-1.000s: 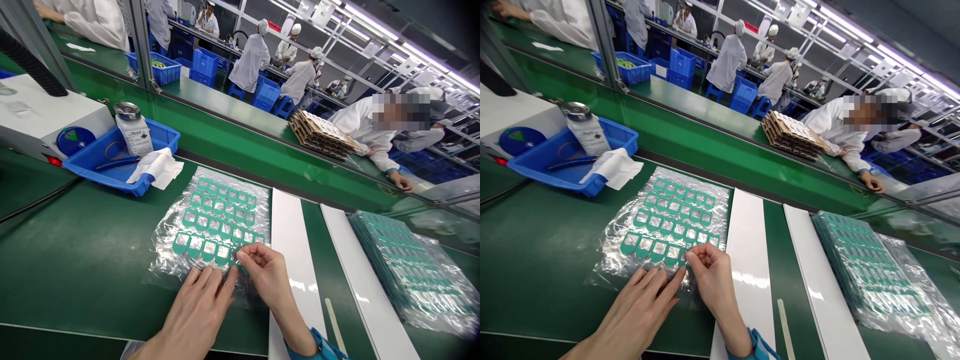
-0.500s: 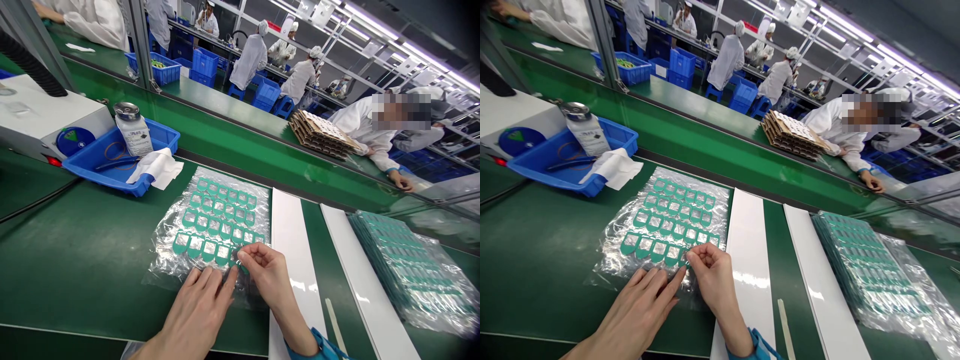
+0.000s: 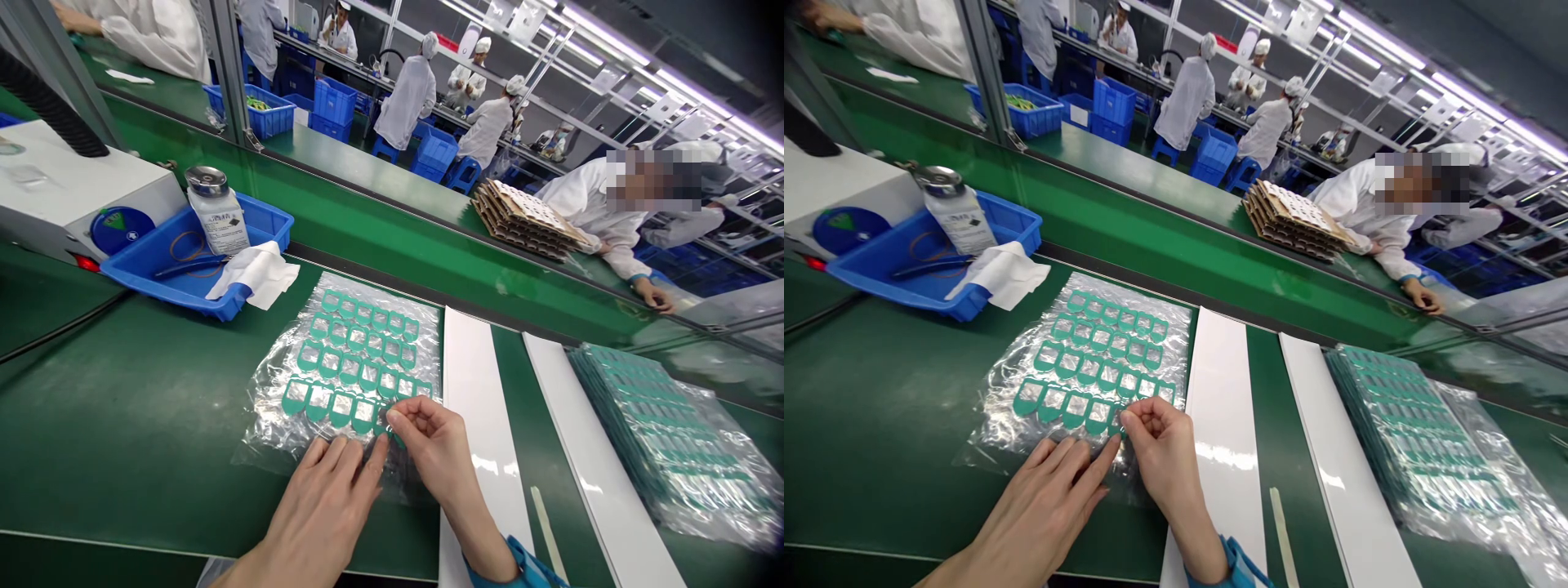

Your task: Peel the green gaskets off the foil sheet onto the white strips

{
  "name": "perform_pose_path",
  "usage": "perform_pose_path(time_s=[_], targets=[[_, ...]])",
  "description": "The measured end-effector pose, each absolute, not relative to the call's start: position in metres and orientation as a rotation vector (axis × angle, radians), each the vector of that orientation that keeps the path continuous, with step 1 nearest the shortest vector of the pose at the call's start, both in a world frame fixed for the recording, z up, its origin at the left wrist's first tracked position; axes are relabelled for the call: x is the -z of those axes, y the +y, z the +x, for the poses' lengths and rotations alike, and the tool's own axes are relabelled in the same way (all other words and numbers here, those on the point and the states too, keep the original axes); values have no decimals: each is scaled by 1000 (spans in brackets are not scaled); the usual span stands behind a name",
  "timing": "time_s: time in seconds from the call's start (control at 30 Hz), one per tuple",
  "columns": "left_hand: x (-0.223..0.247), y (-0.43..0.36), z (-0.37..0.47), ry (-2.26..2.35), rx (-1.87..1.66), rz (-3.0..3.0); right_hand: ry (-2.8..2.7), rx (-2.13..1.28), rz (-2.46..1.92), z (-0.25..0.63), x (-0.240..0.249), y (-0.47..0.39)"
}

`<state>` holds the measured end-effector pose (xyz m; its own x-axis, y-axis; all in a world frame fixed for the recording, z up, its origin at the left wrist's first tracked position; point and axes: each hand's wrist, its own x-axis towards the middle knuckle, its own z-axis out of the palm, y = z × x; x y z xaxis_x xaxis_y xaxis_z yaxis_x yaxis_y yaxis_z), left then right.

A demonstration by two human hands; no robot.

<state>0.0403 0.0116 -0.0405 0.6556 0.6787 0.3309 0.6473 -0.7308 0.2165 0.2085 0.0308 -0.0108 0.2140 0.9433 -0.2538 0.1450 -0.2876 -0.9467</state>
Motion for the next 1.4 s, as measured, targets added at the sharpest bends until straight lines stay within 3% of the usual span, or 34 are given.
perform_pose_path(time_s=[0.77, 1.4], targets=[[37, 13, 39, 1116, -604, 2793, -1149, -1079, -1704, 208, 21, 31], [29, 20, 48, 1222, -617, 2856, -1480, -761, -1769, 204, 13, 26]])
